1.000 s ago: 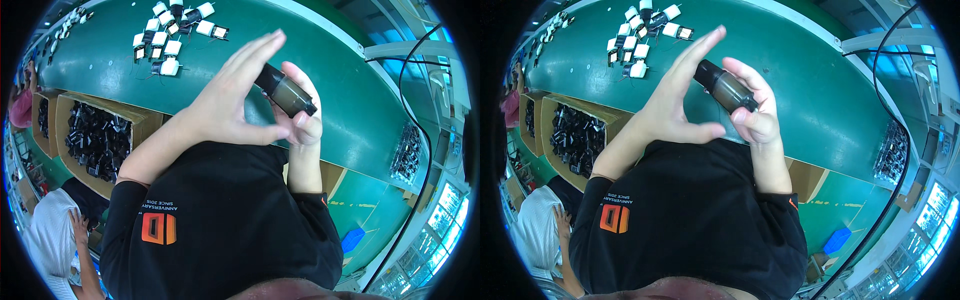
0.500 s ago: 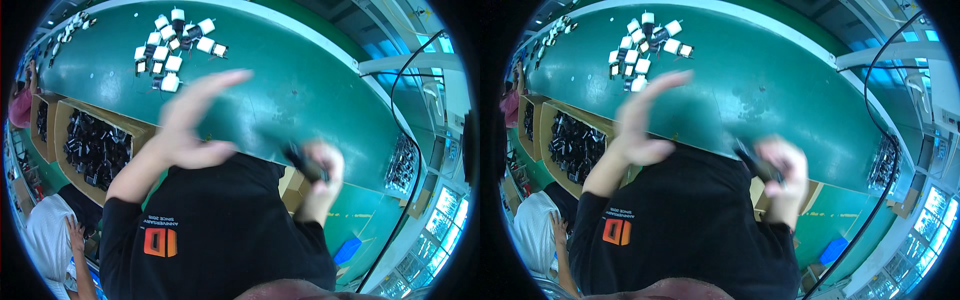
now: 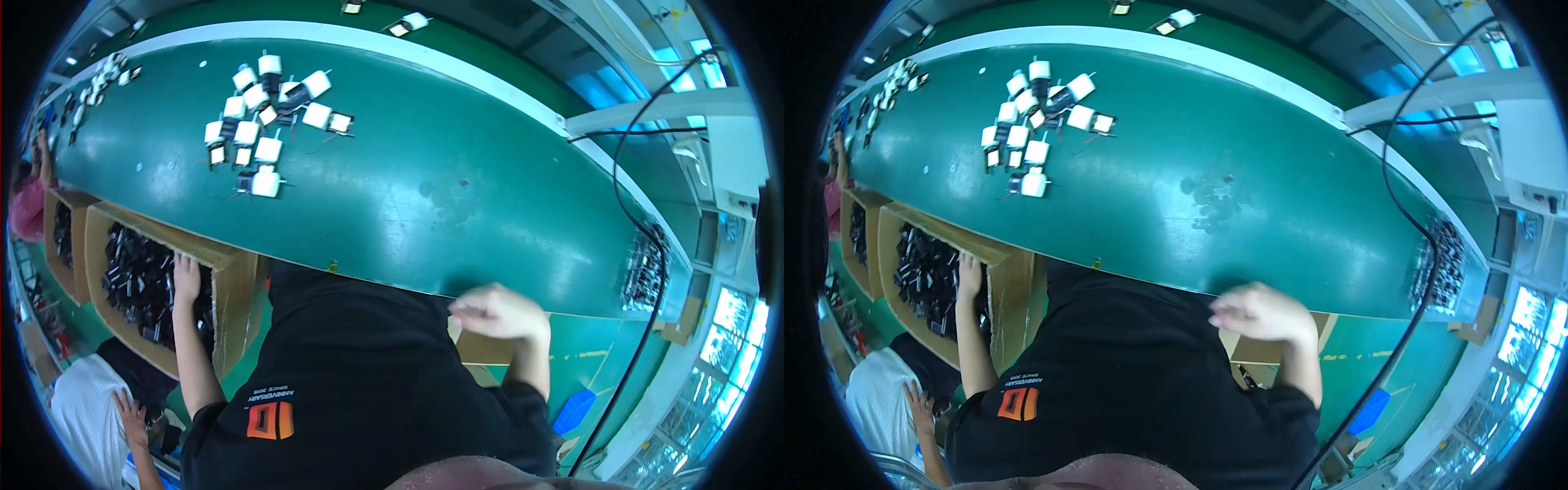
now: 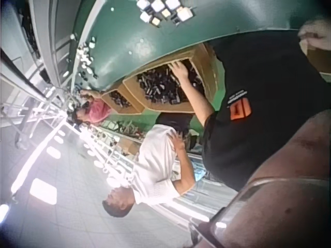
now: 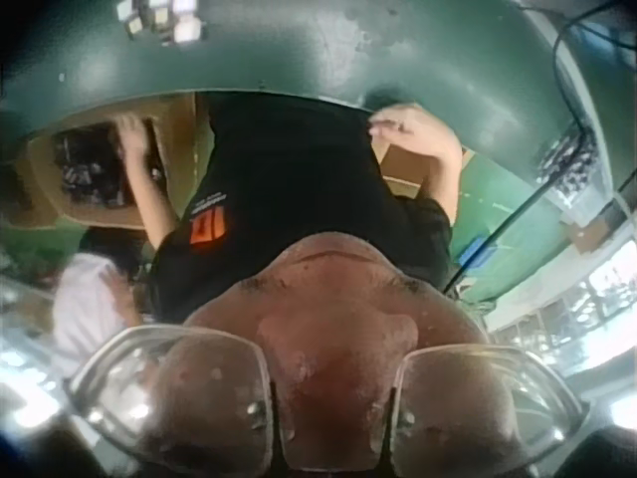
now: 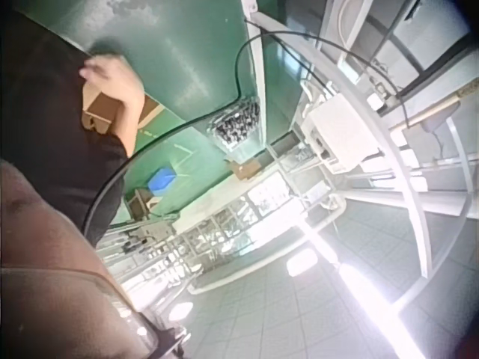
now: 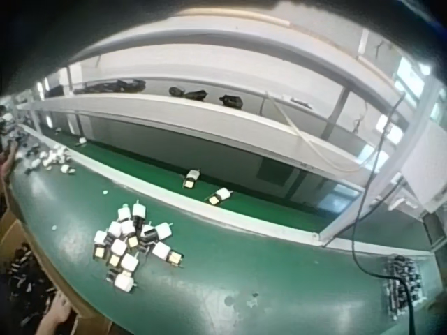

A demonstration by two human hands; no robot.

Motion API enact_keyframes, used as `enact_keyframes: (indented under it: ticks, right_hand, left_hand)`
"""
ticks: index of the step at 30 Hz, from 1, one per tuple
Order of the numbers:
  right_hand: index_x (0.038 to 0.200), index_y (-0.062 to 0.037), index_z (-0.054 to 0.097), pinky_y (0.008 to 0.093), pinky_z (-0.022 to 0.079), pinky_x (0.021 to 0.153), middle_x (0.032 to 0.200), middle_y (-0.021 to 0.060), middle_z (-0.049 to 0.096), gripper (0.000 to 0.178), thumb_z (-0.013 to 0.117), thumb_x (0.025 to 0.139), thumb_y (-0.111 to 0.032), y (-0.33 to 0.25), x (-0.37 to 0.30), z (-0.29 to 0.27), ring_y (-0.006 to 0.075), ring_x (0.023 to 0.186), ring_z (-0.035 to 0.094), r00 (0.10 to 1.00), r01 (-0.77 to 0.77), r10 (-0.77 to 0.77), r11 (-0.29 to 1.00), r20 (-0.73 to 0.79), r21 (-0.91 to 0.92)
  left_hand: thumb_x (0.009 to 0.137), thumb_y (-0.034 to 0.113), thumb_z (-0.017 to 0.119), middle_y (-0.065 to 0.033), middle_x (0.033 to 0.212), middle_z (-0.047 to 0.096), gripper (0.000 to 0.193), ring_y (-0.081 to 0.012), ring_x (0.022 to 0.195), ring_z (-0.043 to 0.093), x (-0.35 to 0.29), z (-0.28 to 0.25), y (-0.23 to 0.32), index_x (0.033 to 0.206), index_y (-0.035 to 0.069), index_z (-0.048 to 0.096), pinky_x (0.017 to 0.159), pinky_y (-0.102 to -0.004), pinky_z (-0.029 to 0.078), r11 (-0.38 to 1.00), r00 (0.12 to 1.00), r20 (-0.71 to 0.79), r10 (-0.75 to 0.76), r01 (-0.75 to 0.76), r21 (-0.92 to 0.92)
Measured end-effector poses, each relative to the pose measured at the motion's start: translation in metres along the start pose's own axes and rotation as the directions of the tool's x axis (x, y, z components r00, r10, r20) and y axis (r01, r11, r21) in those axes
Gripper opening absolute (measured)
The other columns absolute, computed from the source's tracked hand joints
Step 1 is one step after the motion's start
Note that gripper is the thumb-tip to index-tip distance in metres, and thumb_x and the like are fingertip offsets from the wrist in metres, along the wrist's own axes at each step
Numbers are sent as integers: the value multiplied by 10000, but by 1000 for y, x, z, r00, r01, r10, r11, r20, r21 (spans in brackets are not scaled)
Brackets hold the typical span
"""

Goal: Assembling electronic components by inserting white internal units into black plastic housings and placing them in a tray.

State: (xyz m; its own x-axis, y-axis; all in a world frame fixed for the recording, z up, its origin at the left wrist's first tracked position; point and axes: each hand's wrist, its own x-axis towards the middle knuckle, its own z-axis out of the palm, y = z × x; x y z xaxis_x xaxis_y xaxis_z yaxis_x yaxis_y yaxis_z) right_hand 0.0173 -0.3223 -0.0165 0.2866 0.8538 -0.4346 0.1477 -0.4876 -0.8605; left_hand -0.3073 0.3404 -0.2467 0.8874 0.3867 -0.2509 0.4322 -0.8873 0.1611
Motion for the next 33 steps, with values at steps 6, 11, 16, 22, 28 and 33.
enact_keyframes:
  ticks: [6,11,16,22,28,33]
  right_hand:
    - [862,-25,695,309,517,678,784,91,667,284,634,894,-300,-30,179,-156,150,738,635,769,-53,-95,976,-632,-212]
    - [1070,-88,730,414,497,860,1113,128,700,675,492,853,-682,-21,303,-241,291,1082,647,416,-580,299,815,-859,3]
    - [1077,-81,729,429,479,918,1144,126,692,739,659,700,-713,-3,334,-251,300,1097,638,337,-626,238,779,-911,-28]
    - [1135,10,646,284,540,763,949,122,705,455,774,803,-274,67,327,-292,199,847,693,164,104,92,988,-982,110]
    - [1218,85,518,294,568,758,1097,195,614,337,599,913,-35,-12,236,-196,240,816,670,471,717,-70,611,-879,335]
    - [1225,74,527,321,547,632,1014,183,648,366,589,880,-30,-32,138,-86,224,722,649,606,714,-192,558,-772,422]
  left_hand:
    - [925,321,545,-208,1326,524,404,-398,1202,496,29,-77,120,1239,70,582,1025,-493,384,891,886,115,-449,454,-22]
    - [923,251,570,-211,1190,621,310,-378,1106,585,14,-81,119,1082,2,665,948,-413,452,958,932,-221,-286,282,-49]
    - [1006,242,525,-78,1008,650,317,-146,930,620,-11,-126,137,1156,-19,624,790,-323,551,448,720,-195,-666,177,-877]
    - [950,295,434,-181,1081,624,437,-269,854,591,3,-205,216,1266,8,526,711,-332,519,-537,933,-183,-311,-331,-776]
    - [922,260,436,-144,1170,519,503,-211,898,470,26,-232,308,1367,25,453,763,-309,437,-833,957,-242,162,1,-553]
    - [940,149,440,-121,1165,485,367,-221,969,472,47,-226,369,1295,63,478,813,-323,434,-864,906,-227,356,227,-450]
